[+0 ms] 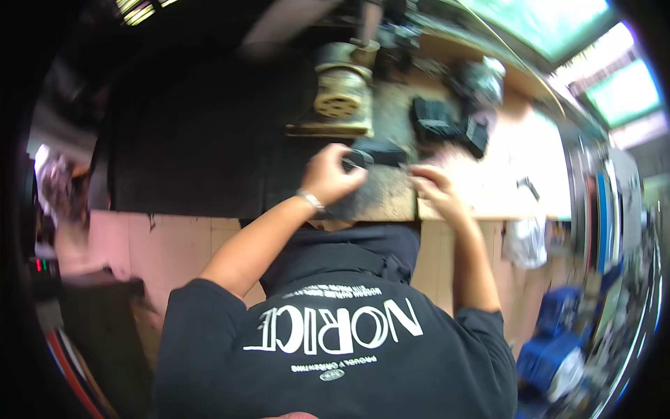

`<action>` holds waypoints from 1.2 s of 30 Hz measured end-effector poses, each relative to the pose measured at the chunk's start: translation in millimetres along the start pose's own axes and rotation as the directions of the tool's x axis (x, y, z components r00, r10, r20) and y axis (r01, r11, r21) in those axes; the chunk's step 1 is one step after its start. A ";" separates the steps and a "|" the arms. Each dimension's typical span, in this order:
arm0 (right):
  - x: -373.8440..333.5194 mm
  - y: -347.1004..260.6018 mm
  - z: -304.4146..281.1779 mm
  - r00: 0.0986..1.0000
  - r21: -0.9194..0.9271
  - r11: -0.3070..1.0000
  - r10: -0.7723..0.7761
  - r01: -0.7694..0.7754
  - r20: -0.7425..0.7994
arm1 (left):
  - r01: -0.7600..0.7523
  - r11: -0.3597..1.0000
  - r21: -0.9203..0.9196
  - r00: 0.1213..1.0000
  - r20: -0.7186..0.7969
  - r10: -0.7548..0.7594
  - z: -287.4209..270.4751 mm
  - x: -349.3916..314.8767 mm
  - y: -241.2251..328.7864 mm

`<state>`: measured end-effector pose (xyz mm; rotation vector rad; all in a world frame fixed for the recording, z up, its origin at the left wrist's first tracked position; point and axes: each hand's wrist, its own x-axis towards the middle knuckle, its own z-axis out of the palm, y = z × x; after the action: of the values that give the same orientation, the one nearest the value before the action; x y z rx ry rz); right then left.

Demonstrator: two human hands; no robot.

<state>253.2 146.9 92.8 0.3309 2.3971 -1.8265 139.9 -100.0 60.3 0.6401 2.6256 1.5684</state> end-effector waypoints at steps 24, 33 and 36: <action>89.6 47.0 23.0 0.870 -0.402 0.778 -0.372 0.483 0.324 | -0.390 0.874 0.291 0.843 0.494 0.211 20.8 20.9 -36.5; 73.7 46.4 77.1 0.985 -0.267 0.954 -0.160 0.137 -0.066 | -0.073 0.971 0.227 0.992 0.113 0.048 52.8 -23.7 -61.1; 75.7 35.8 76.7 0.992 -0.391 0.916 -0.116 0.090 -0.043 | -0.089 0.956 0.280 0.989 0.135 0.053 50.9 -22.8 -59.4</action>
<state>184.9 90.2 22.0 0.2287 2.7932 -1.3395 152.0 -89.8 -19.6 0.8265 2.7833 1.1255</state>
